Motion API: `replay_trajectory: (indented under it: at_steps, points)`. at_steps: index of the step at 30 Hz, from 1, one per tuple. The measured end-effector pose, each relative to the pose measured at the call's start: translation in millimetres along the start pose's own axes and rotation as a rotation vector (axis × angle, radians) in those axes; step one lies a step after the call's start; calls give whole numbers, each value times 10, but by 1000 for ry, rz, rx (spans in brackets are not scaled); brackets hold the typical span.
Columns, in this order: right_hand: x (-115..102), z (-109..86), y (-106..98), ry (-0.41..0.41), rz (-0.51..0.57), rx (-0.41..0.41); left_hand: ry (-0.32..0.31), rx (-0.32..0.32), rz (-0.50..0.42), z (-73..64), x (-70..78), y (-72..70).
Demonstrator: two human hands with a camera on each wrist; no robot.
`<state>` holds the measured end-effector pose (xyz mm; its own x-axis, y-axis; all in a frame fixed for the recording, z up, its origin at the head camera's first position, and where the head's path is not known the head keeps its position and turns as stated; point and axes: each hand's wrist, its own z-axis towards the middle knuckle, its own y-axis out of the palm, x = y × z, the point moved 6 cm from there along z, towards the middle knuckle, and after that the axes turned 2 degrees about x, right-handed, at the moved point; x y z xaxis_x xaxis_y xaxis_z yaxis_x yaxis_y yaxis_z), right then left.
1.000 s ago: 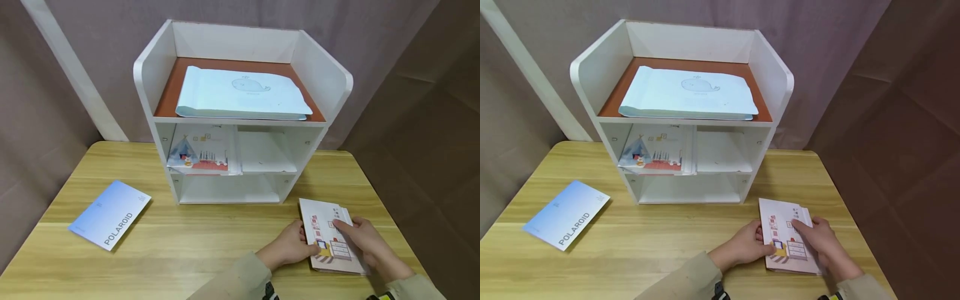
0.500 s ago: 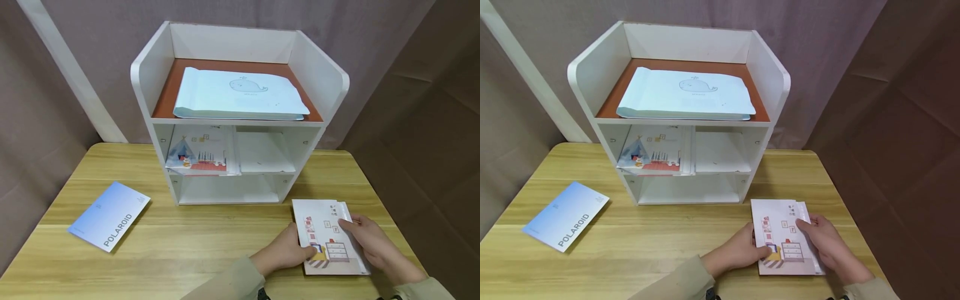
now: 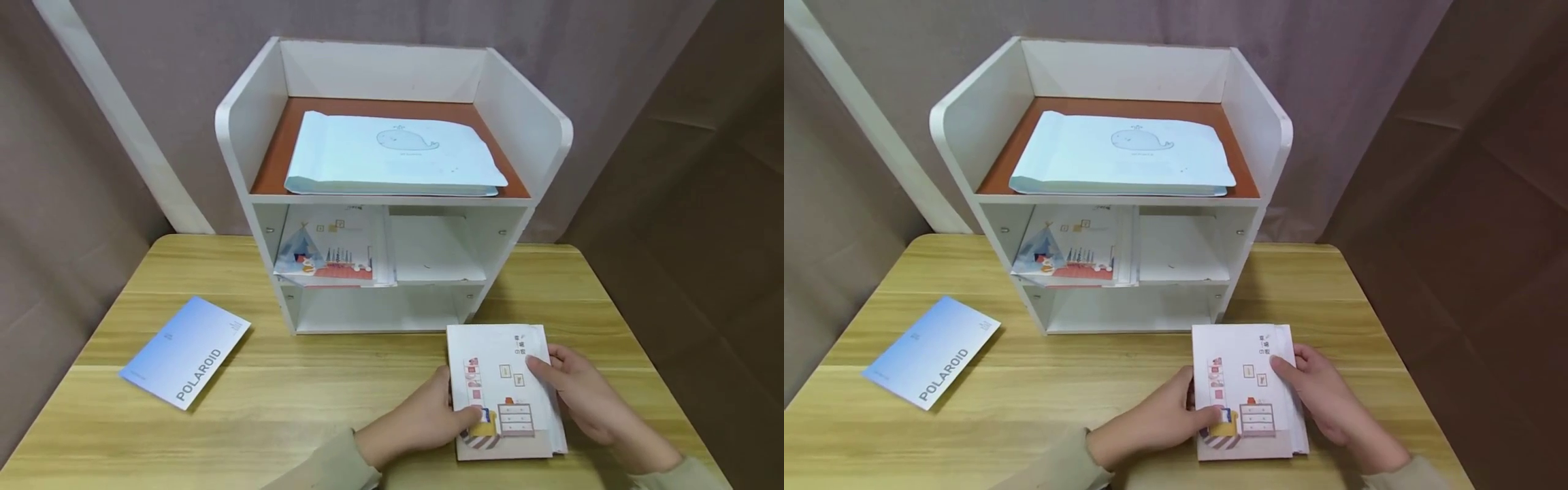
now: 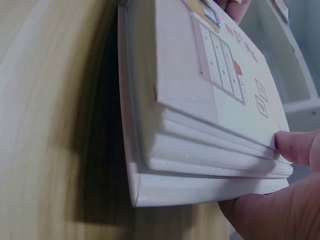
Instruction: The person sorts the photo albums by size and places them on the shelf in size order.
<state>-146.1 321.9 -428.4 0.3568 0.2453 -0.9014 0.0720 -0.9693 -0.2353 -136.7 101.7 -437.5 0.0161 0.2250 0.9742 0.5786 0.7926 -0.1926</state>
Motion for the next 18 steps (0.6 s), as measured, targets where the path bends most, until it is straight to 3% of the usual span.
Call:
replay_trajectory:
  at_steps: [7,13,18]
  points:
    - [-157,-58,138,-98,-16,38,37,14,-93,-129,69,-79]
    - [-242,-107,220,-138,-21,63,50,64,-68,-185,104,-130]
    - [-353,-154,253,-221,-43,98,81,134,-78,-215,114,-165]
